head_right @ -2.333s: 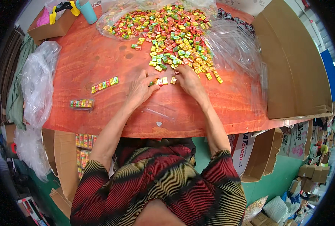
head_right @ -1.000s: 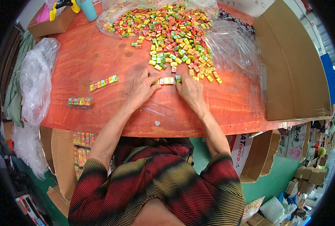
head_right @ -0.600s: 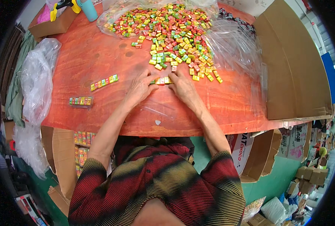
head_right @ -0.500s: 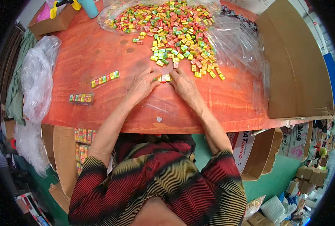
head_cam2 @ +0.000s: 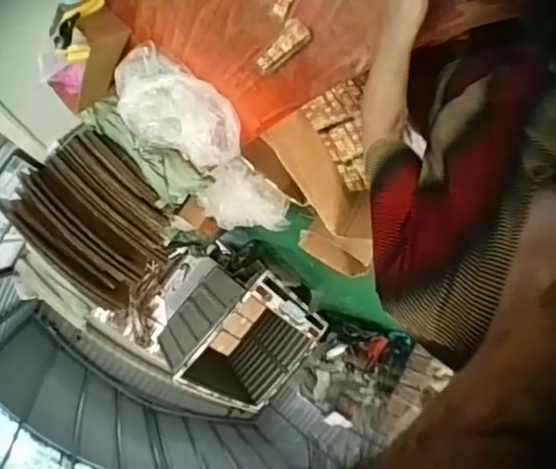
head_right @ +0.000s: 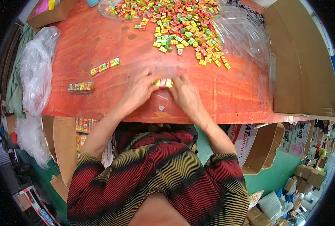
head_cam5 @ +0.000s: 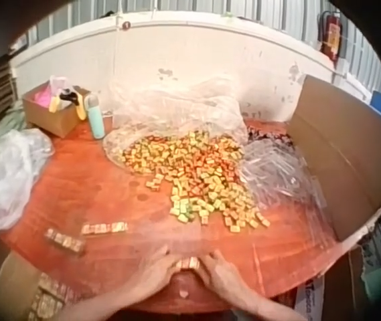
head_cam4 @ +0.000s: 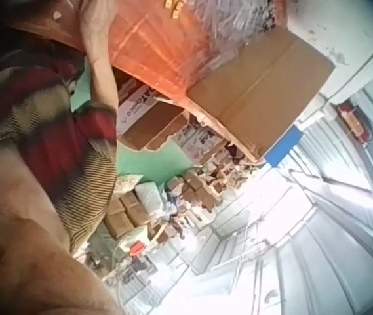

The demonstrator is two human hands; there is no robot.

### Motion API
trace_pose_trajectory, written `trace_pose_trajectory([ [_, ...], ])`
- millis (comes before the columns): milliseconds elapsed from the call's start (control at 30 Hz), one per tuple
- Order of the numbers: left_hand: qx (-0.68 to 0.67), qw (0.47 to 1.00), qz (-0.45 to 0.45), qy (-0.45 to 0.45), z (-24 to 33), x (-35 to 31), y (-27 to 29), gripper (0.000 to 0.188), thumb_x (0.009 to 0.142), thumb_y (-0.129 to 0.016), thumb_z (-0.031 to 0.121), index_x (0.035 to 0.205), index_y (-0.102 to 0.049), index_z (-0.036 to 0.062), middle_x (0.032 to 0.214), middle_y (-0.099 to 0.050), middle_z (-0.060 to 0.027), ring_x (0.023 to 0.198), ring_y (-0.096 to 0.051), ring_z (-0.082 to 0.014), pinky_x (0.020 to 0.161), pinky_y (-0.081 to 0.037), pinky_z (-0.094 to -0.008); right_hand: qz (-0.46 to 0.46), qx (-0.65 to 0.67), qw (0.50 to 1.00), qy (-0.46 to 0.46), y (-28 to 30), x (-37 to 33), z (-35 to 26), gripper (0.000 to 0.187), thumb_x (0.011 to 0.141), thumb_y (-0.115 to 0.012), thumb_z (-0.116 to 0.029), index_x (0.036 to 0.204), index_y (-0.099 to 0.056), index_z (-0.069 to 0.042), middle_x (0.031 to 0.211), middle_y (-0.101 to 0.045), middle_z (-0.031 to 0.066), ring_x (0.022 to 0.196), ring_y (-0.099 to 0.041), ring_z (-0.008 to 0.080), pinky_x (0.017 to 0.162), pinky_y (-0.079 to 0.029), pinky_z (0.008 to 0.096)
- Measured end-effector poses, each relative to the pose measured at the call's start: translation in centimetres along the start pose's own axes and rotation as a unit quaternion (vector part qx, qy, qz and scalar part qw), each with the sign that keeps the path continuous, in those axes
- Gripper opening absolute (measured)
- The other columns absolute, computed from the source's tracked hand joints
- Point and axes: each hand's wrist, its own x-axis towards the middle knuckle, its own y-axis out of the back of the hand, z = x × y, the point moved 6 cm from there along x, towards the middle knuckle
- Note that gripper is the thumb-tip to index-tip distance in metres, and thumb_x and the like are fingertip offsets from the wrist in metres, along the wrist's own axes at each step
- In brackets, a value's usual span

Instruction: The recorder is sorting small wrapped items (likely candies) from a large plastic bag and arranging them into smaller boxes on a workbench.

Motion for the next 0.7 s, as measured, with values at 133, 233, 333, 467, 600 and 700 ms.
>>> trace_pose_trajectory([
  [133, 0.029, 0.999, 0.006, -0.016, 0.6, -3.1, -0.4, 0.027, 0.066, -0.063, 0.007, 0.092, -0.057, 0.0034, 0.086, -0.05, -0.0128, 0.084, -0.05, -0.0296, 0.07, -0.044, -0.0375, -0.014, 0.0, 0.999, -0.048, -1.0, -3.7, -1.5, 0.029, 0.077, -0.056, -0.01, 0.105, -0.049, -0.002, 0.092, -0.05, 0.0185, 0.08, -0.054, 0.0363, 0.064, -0.046, 0.0414],
  [233, 0.057, 0.998, 0.022, -0.032, 0.5, -4.4, -0.7, 0.028, 0.067, -0.062, 0.006, 0.095, -0.056, 0.0014, 0.091, -0.052, -0.0137, 0.084, -0.051, -0.0291, 0.071, -0.044, -0.0356, 0.029, -0.008, 0.999, -0.016, -1.9, -5.3, -1.5, 0.032, 0.078, -0.054, -0.009, 0.108, -0.048, 0.0, 0.097, -0.05, 0.019, 0.082, -0.054, 0.0357, 0.066, -0.046, 0.0407],
  [333, 0.055, 0.995, 0.067, -0.056, 0.7, -4.6, -0.3, 0.028, 0.068, -0.061, 0.006, 0.095, -0.057, 0.0009, 0.095, -0.052, -0.0144, 0.083, -0.051, -0.0293, 0.071, -0.044, -0.0354, 0.059, -0.035, 0.997, 0.039, -1.7, -5.7, -1.6, 0.032, 0.078, -0.054, -0.008, 0.108, -0.048, 0.002, 0.101, -0.051, 0.0186, 0.084, -0.054, 0.034, 0.069, -0.046, 0.0391],
  [467, -0.006, 0.993, 0.081, -0.086, -0.3, -3.7, -0.4, 0.025, 0.069, -0.06, 0.003, 0.094, -0.058, 0.0023, 0.094, -0.052, -0.0142, 0.081, -0.052, -0.0296, 0.071, -0.044, -0.0348, 0.078, -0.059, 0.994, 0.048, -1.2, -6.0, -1.9, 0.033, 0.075, -0.057, -0.006, 0.107, -0.05, 0.002, 0.099, -0.053, 0.0171, 0.086, -0.053, 0.0316, 0.072, -0.046, 0.037],
  [600, -0.122, 0.991, 0.054, -0.026, -2.2, -2.0, -0.3, 0.025, 0.07, -0.061, 0.003, 0.095, -0.057, 0.0039, 0.091, -0.05, -0.0131, 0.082, -0.052, -0.0286, 0.072, -0.044, -0.0336, 0.064, -0.039, 0.997, 0.025, -1.4, -5.6, -2.7, 0.033, 0.074, -0.057, -0.004, 0.107, -0.051, 0.002, 0.099, -0.051, 0.0162, 0.087, -0.052, 0.0303, 0.071, -0.045, 0.0361],
  [700, -0.096, 0.993, 0.058, 0.04, -3.1, -1.2, 0.1, 0.029, 0.071, -0.064, 0.01, 0.098, -0.056, 0.0043, 0.09, -0.047, -0.0118, 0.084, -0.05, -0.027, 0.074, -0.042, -0.0336, 0.045, -0.015, 0.999, 0.018, -2.1, -6.0, -2.0, 0.033, 0.074, -0.056, -0.003, 0.107, -0.051, 0.0, 0.1, -0.051, 0.0162, 0.086, -0.052, 0.0301, 0.07, -0.045, 0.0363],
])
